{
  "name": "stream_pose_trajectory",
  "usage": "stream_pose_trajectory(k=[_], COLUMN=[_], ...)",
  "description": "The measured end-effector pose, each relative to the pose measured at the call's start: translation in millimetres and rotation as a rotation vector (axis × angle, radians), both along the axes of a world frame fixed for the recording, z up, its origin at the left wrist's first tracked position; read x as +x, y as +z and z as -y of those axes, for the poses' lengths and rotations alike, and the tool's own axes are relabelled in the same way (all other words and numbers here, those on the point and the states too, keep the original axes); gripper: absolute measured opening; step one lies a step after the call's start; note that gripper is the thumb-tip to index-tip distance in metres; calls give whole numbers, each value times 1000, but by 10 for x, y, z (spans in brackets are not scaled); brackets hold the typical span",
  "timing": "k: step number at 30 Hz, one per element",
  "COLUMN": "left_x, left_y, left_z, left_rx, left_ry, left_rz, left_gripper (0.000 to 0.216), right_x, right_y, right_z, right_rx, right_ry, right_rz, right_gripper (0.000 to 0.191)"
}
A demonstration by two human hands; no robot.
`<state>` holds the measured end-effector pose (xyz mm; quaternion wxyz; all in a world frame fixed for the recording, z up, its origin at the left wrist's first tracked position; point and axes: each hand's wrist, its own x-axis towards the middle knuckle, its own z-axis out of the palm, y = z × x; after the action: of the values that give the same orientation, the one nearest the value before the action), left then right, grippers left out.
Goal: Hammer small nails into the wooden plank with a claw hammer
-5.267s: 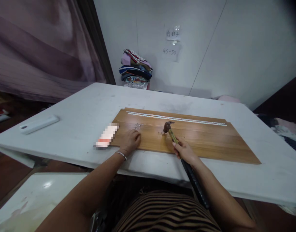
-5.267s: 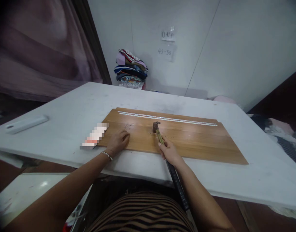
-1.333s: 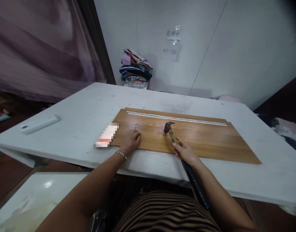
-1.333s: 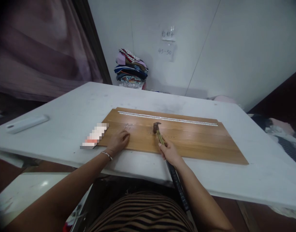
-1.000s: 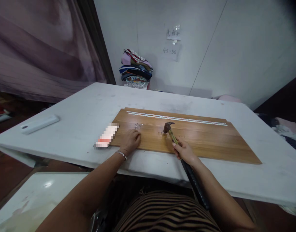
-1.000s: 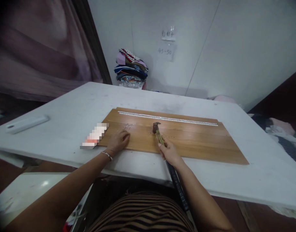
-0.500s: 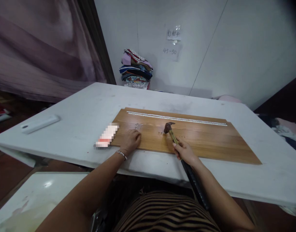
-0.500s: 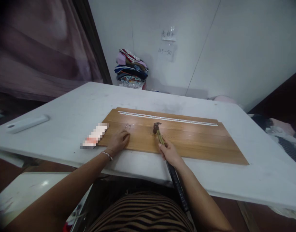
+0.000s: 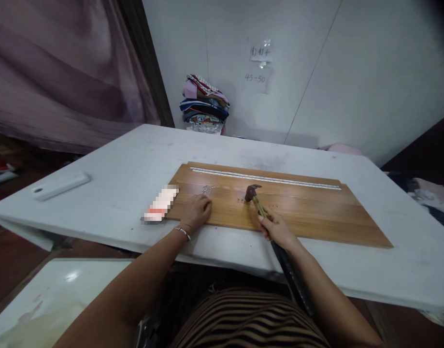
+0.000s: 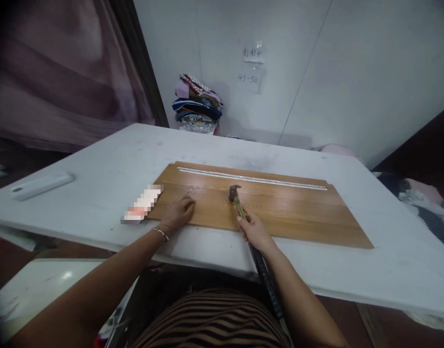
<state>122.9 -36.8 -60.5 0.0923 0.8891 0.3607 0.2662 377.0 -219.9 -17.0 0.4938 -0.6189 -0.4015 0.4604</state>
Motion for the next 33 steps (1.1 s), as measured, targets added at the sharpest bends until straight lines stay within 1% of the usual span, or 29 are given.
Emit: stream_pose_trajectory(k=[9, 18, 26, 33], left_x=[-3, -3, 0, 0], left_y=[-6, -20, -10, -12], left_z=[-8, -18, -8, -5], left_rx=[-11, 14, 13, 14], left_ry=[-12, -8, -15, -16], left_rz=[6, 7, 9, 13], left_gripper=[19, 18, 18, 17], right_x=[11, 25, 8, 11], right_y=[-8, 17, 10, 24], right_z=[-6, -13, -5, -5], right_rx=[8, 13, -6, 2], right_ry=[-4, -11, 21, -5], right_rz=[-3, 6, 6, 2], right_gripper=[66, 57, 62, 61])
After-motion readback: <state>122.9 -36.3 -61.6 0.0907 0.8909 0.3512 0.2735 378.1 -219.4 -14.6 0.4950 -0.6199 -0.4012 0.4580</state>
